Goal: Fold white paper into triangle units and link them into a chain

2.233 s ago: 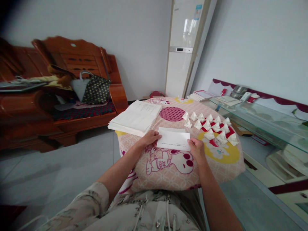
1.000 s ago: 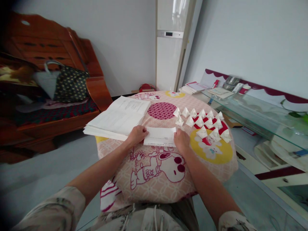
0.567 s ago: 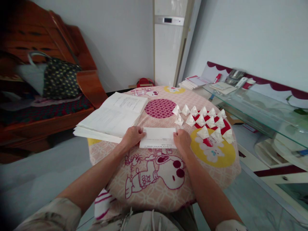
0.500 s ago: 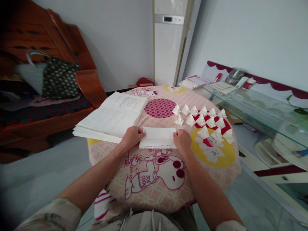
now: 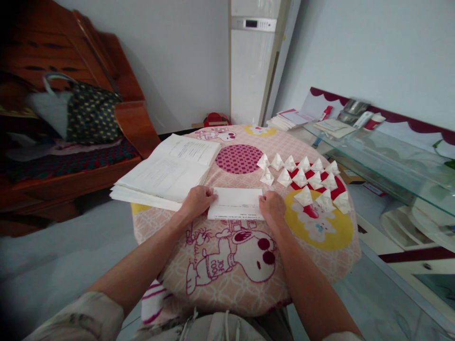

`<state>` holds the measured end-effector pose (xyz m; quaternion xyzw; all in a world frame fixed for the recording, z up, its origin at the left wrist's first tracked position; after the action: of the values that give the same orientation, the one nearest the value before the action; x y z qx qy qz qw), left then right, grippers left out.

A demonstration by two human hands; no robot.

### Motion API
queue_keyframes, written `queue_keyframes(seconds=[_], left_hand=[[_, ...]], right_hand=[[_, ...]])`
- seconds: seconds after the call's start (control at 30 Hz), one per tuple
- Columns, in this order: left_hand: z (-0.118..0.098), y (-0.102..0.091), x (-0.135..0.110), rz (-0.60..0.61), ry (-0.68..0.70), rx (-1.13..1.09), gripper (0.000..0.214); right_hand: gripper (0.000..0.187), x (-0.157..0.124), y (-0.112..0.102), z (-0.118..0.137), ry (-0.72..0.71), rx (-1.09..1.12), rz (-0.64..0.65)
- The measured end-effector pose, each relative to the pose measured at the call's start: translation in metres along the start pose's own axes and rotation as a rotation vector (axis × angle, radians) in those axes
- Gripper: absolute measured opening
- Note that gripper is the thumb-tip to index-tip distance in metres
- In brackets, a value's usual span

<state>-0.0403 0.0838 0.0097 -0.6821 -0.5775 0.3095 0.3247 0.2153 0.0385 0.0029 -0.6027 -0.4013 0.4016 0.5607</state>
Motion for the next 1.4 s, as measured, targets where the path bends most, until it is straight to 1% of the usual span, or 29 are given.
queue_keyframes(seconds=[0.43,0.67,0.8,0.93,1.0,1.1,1.17,1.2,1.27,1.33,1.4], left_hand=[[0.002,0.002,0.001,0.031,-0.026,0.014,0.021],[0.003,0.002,0.002,0.027,-0.028,-0.003,0.022],[-0.002,0.004,-0.001,0.019,0.011,0.08,0.02],[-0.009,0.0,-0.008,-0.04,0.053,0.2,0.022],[-0.014,-0.001,-0.008,-0.053,0.124,0.213,0.024],[-0.02,0.003,-0.003,-0.031,0.304,0.18,0.025],[-0.024,0.007,0.002,-0.017,0.484,0.128,0.027],[-0.027,0.01,0.004,0.017,0.593,0.09,0.031],[-0.031,0.015,0.006,0.097,0.744,-0.014,0.036],[-0.032,0.017,0.009,0.173,0.795,-0.03,0.038],[-0.034,0.017,0.011,0.246,0.786,-0.032,0.039]], right_hand=[[0.034,0.0,-0.001,0.001,-0.004,0.0,0.009],[0.033,-0.001,-0.003,0.001,-0.003,-0.019,0.004],[0.033,0.0,-0.001,0.001,-0.001,-0.013,0.007],[0.033,0.002,0.001,0.002,0.003,-0.008,0.011],[0.034,0.002,0.001,0.002,0.008,-0.007,0.015],[0.035,0.003,0.0,0.003,0.012,-0.015,0.013],[0.034,0.002,-0.001,0.003,0.012,-0.017,0.005],[0.034,0.002,-0.002,0.003,0.012,-0.014,-0.001],[0.034,0.001,-0.002,0.003,0.011,-0.005,-0.012],[0.034,0.001,-0.003,0.004,0.007,0.002,-0.024],[0.033,0.0,-0.003,0.004,0.007,0.004,-0.032]])
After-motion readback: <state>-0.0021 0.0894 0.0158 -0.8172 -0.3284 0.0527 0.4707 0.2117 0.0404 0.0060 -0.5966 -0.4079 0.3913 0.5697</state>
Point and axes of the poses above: each hand's wrist, its own x-axis towards the middle knuckle, its own y-axis out of the palm, z = x × y, the point moved 6 cm from there along x, towards the middle knuckle, and after that the axes turned 12 degrees about -x, right-handed, at the moved point
